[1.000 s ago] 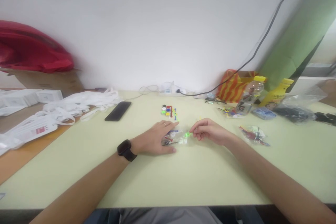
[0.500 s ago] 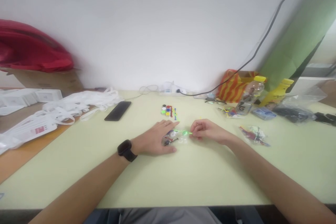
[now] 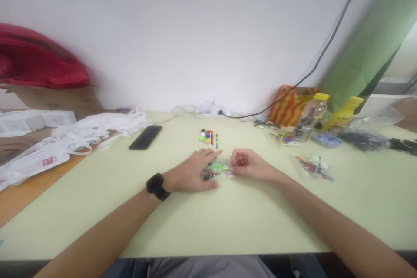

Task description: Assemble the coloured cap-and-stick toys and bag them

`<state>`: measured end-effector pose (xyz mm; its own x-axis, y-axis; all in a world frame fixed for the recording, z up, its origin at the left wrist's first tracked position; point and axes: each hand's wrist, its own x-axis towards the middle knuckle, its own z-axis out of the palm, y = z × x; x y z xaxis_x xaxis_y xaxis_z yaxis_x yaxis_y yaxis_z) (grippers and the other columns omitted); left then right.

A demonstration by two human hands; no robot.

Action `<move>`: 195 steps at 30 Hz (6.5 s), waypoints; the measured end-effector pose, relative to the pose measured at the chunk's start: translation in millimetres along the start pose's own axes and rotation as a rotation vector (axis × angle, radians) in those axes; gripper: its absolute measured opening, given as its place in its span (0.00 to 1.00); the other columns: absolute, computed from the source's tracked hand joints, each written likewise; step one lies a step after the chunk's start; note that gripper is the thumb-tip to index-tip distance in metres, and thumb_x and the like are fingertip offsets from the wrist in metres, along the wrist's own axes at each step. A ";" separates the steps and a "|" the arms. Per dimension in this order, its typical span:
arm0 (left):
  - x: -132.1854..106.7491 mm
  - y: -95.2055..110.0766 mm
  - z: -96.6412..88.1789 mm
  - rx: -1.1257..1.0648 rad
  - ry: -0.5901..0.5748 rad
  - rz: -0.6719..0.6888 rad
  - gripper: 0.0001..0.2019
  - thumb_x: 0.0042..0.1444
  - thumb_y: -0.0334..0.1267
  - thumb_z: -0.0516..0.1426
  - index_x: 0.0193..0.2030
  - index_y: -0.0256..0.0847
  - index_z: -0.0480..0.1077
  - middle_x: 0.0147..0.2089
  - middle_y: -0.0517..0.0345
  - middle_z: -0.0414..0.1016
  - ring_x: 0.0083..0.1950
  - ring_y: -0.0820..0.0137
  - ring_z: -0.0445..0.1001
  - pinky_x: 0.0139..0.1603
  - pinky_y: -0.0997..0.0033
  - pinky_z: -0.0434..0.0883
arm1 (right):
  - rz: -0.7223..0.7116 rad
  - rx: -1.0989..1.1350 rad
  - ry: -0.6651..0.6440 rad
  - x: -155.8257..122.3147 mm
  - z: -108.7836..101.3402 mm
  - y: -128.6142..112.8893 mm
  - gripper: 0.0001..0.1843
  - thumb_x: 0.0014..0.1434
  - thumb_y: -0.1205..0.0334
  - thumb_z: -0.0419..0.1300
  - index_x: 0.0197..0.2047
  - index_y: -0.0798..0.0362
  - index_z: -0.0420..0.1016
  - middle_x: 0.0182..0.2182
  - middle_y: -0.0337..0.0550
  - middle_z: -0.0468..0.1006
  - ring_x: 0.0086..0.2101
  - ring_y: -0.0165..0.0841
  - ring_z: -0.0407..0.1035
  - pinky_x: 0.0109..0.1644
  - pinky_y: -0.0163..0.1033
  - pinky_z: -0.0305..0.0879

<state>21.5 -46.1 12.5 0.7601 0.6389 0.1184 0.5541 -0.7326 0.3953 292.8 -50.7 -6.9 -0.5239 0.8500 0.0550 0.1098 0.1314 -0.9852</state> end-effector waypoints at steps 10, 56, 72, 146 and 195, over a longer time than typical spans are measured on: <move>1.2 -2.6 1.4 0.010 -0.003 0.022 0.46 0.60 0.59 0.63 0.79 0.50 0.49 0.72 0.45 0.61 0.72 0.45 0.59 0.73 0.42 0.58 | 0.031 0.064 0.078 7.7 17.1 12.0 0.23 0.48 0.49 0.77 0.33 0.51 0.68 0.25 0.36 0.77 0.27 0.31 0.72 0.35 0.38 0.69; 0.1 -2.9 0.9 0.005 -0.013 0.013 0.47 0.60 0.61 0.62 0.79 0.52 0.47 0.73 0.47 0.61 0.73 0.45 0.57 0.74 0.43 0.55 | -0.090 -0.783 0.232 -19.6 -78.0 -16.7 0.11 0.60 0.59 0.61 0.35 0.51 0.84 0.30 0.45 0.82 0.30 0.37 0.69 0.34 0.40 0.61; 0.5 -2.3 2.5 -0.016 0.015 0.042 0.45 0.59 0.58 0.64 0.78 0.50 0.51 0.69 0.46 0.65 0.69 0.46 0.62 0.71 0.44 0.59 | 0.067 -0.380 -0.183 -16.2 -19.7 -25.1 0.09 0.71 0.57 0.53 0.43 0.51 0.71 0.35 0.40 0.80 0.31 0.31 0.66 0.37 0.36 0.62; 15.9 25.9 4.2 -0.689 0.414 -0.112 0.27 0.56 0.50 0.69 0.59 0.42 0.75 0.50 0.49 0.81 0.45 0.62 0.78 0.47 0.62 0.76 | -0.530 -0.463 0.430 -13.1 13.5 -27.4 0.26 0.66 0.54 0.64 0.64 0.46 0.65 0.54 0.52 0.73 0.50 0.42 0.74 0.54 0.50 0.75; 18.8 13.1 0.7 -1.046 0.535 -0.307 0.16 0.57 0.51 0.68 0.44 0.41 0.83 0.41 0.55 0.80 0.38 0.72 0.70 0.42 0.73 0.68 | -0.048 -0.288 -0.090 -9.8 22.1 -8.4 0.14 0.60 0.52 0.69 0.33 0.54 0.78 0.28 0.38 0.76 0.29 0.30 0.66 0.33 0.35 0.63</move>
<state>43.3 -43.9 19.3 0.2721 0.9499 0.1540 -0.0425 -0.1480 0.9881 278.4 -71.4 -2.7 -0.6059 0.7922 0.0734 0.3113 0.3210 -0.8944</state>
